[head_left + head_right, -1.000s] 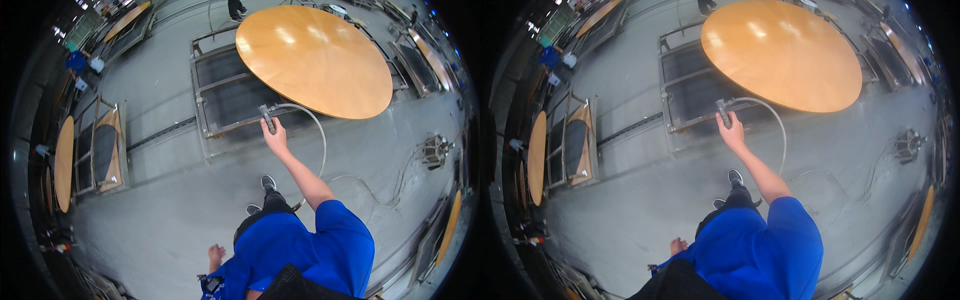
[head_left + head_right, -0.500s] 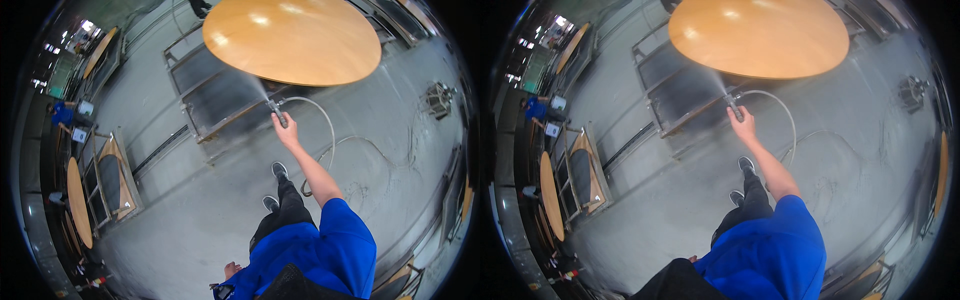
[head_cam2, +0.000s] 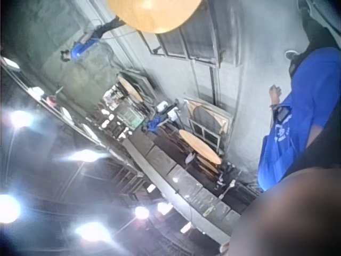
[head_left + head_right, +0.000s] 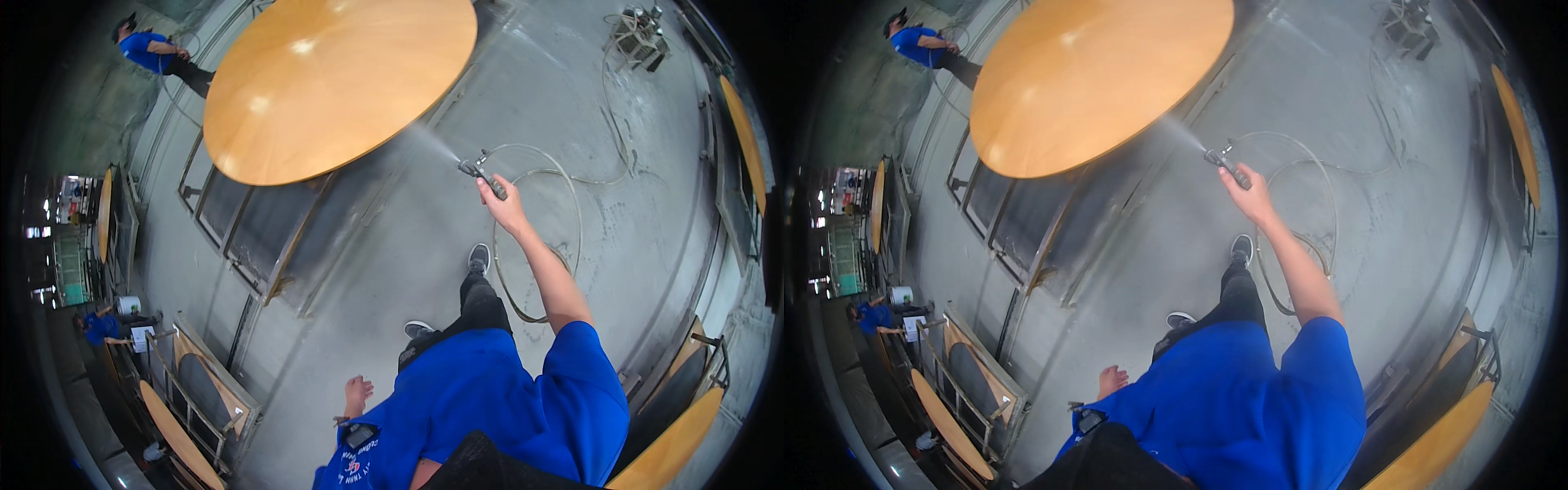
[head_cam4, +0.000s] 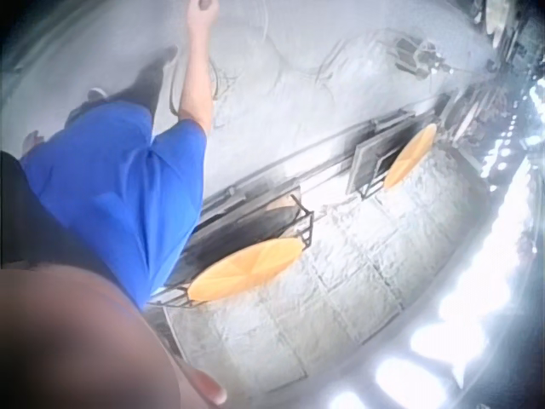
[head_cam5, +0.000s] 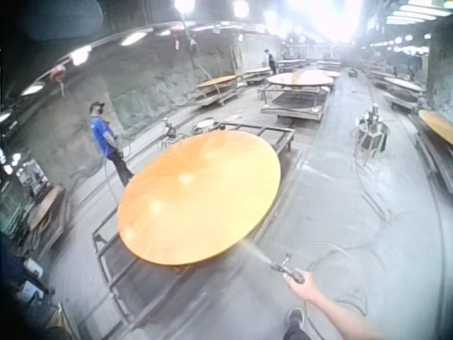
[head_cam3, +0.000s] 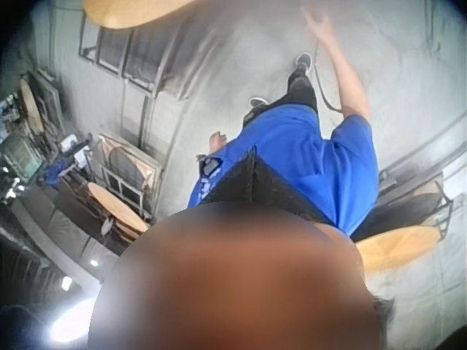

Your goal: The person uses a spray gun to apply a finish to large round wooden table tops in a workshop. The person moves between multiple tables, spraying each surface in a systematic pattern while walking around the fixtures.

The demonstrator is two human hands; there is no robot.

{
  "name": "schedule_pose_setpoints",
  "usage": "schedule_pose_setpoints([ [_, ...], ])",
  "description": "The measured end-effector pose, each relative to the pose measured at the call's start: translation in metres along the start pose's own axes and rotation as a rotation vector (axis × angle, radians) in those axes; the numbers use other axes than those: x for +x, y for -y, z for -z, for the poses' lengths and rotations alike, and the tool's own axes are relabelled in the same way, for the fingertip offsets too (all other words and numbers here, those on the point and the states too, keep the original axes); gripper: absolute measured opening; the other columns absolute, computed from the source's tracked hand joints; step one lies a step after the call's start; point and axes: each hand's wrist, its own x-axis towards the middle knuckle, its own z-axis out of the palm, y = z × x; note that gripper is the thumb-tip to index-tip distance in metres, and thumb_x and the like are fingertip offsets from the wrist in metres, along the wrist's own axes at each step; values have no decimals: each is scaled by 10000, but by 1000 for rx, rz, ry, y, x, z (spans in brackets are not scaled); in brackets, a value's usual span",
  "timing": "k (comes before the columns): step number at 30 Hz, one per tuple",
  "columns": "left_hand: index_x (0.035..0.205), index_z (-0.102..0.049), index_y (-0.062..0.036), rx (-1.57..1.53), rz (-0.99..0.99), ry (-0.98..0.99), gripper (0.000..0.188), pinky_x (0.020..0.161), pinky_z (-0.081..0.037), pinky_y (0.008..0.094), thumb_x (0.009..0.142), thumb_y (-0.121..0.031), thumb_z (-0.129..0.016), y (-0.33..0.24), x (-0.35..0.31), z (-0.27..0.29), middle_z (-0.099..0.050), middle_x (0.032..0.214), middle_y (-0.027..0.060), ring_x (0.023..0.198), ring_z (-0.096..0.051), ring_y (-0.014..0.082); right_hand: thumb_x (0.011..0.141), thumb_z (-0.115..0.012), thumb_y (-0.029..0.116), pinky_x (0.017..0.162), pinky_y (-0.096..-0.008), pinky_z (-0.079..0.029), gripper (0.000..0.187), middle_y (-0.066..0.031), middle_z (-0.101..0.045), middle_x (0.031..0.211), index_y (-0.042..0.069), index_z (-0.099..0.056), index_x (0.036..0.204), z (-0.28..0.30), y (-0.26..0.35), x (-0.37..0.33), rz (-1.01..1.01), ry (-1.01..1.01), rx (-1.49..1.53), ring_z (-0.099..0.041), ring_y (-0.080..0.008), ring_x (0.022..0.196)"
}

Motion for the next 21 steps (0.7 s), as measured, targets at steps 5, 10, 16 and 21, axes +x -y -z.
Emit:
schedule_pose_setpoints([
  [5, 1184, -539, -19, 121, -121, 34, 347, 660, -553, 378, 992, -307, -524, -91, -1, -89, -675, 975, 143, 791, -670, 238, 920, -664, 495, 706, -306, -501, 576, -52, -647, 751, -40, -646, 1133, 72, 6, -2, 68, 201, 31, -608, -129, 736],
  [10, 1152, -563, -54, 321, -143, 142, 309, 687, -563, 397, 1002, -319, -506, -146, -9, -160, -686, 982, 133, 793, -680, 268, 917, -685, 474, 708, -299, -503, 529, -41, -645, 759, -32, -656, 1070, 99, 19, 1, 37, 371, 124, -604, -119, 740],
  [16, 1119, -595, -48, 619, -258, 205, 295, 677, -561, 391, 990, -300, -513, -198, -2, -208, -693, 941, 132, 774, -681, 264, 924, -672, 487, 643, -272, -471, 470, -6, -610, 725, 21, -677, 983, 153, 17, 97, -81, 234, 80, -555, -87, 690],
  [21, 1107, -606, -40, 631, -221, 191, 297, 665, -559, 385, 984, -296, -519, -277, 18, -263, -696, 921, 132, 765, -682, 258, 966, -594, 499, 551, -267, -399, 468, 26, -555, 645, 79, -608, 758, 227, 24, 221, -48, 82, 92, -480, -75, 588],
])
